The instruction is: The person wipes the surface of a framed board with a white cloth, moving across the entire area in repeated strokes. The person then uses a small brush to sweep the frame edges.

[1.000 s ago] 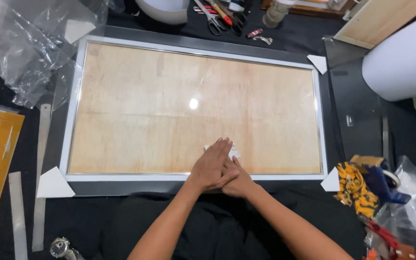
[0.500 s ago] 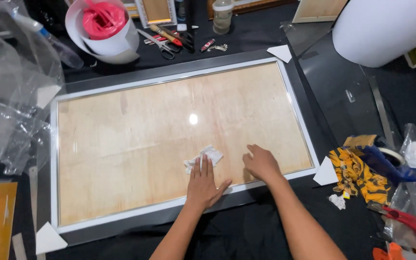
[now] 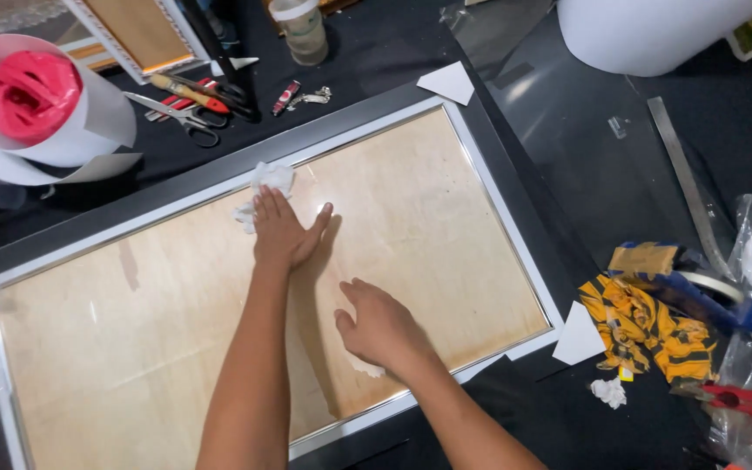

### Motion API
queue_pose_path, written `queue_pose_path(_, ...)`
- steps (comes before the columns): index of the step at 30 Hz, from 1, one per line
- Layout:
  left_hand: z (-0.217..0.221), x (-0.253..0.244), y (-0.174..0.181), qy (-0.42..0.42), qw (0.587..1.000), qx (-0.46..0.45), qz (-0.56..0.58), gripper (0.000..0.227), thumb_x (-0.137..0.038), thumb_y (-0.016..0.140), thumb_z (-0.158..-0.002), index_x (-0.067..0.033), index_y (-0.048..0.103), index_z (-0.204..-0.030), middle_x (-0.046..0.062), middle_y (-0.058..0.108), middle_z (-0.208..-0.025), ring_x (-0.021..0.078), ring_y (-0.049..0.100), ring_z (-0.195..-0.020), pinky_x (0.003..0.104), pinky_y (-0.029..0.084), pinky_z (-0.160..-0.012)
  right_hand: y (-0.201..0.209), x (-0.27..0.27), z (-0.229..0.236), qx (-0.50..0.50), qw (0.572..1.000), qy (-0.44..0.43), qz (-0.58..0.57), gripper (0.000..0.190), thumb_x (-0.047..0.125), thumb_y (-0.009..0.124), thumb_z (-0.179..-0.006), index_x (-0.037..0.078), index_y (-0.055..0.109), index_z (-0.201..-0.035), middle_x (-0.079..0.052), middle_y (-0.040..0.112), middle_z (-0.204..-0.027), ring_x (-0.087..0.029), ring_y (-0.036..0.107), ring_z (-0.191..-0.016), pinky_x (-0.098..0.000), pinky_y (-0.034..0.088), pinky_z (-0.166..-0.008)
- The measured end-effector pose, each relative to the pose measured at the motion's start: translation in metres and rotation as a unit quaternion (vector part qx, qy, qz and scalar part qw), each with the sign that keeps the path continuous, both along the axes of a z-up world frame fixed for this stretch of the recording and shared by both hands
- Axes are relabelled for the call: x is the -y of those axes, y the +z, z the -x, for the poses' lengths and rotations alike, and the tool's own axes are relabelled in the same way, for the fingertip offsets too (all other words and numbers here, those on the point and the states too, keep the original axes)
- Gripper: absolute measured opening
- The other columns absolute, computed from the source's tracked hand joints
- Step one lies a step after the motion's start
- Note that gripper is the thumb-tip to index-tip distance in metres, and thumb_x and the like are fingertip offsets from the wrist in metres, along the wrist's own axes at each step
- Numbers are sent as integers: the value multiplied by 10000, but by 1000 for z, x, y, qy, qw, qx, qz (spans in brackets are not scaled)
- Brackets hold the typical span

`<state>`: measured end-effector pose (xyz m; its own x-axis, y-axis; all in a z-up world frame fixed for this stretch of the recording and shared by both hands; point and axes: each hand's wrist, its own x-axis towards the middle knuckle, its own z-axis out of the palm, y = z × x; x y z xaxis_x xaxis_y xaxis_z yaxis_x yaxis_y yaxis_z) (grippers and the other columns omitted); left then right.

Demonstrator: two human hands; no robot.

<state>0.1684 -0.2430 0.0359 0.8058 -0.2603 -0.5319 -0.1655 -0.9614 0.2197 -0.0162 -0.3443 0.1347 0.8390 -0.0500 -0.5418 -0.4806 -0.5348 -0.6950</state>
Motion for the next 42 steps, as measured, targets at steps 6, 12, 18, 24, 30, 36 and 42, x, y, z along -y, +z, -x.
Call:
queue_pose_path(6,-9,-4,-11,-1,1000,19,5,1243,-972,152,-845,-29,93,-1653,166,13,-1735,325,-2,-1604,460,50,-1308,-28,0,-1,24,999,-22,13,565,181,431,-958,-37,524,-1471,-309,516,-1482,-472,456,-1413,-576,415,-1105)
queue_pose_path(12,117,-23,-28,-95,995,-13,-15,1007,-686,305,-958,-3,45,-1651,228,-20,-1733,393,-21,-1600,507,98,-1308,-56,8,-5,52,996,-59,36,533,170,443,-966,-44,563,-1438,-332,630,-1329,-489,571,-1302,-587,477,-1043)
queue_pose_path(18,260,-58,-32,-86,988,-31,121,1142,-759,453,-920,-7,-53,-1615,172,-127,-1717,338,-139,-1587,488,-21,-1273,-71,-7,13,-12,995,-64,72,562,267,333,-987,149,484,-1516,-76,528,-1515,-278,493,-1389,-420,458,-1081)
queue_pose_path(24,324,-68,25,-122,977,-162,63,981,-753,311,-977,-105,-9,-1639,62,-111,-1733,265,-166,-1593,448,15,-1294,-31,-15,65,-91,991,43,91,561,226,364,-1004,173,418,-1559,-83,520,-1508,-284,518,-1345,-435,529,-957)
queue_pose_path(30,287,-64,-47,-185,976,-10,116,841,-632,376,-1022,-131,106,-1642,166,8,-1716,436,-45,-1563,546,89,-1247,-1,-8,63,-76,985,98,117,604,253,437,-968,159,389,-1563,-85,562,-1426,-286,556,-1282,-429,503,-955)
queue_pose_path(36,186,6,14,-180,983,-23,-33,797,-424,313,-1015,-53,34,-1662,189,-57,-1738,430,-44,-1586,482,131,-1296,29,18,35,26,996,40,75,512,171,323,-991,-84,613,-1328,-336,696,-1106,-528,664,-1095,-644,520,-908)
queue_pose_path(42,66,46,-25,-78,997,-12,-18,1035,-833,141,-937,-106,29,-1665,134,-53,-1737,358,-54,-1599,494,73,-1304,-4,28,9,-11,998,-23,64,500,213,382,-937,-53,683,-1236,-275,721,-996,-491,704,-994,-607,559,-789)
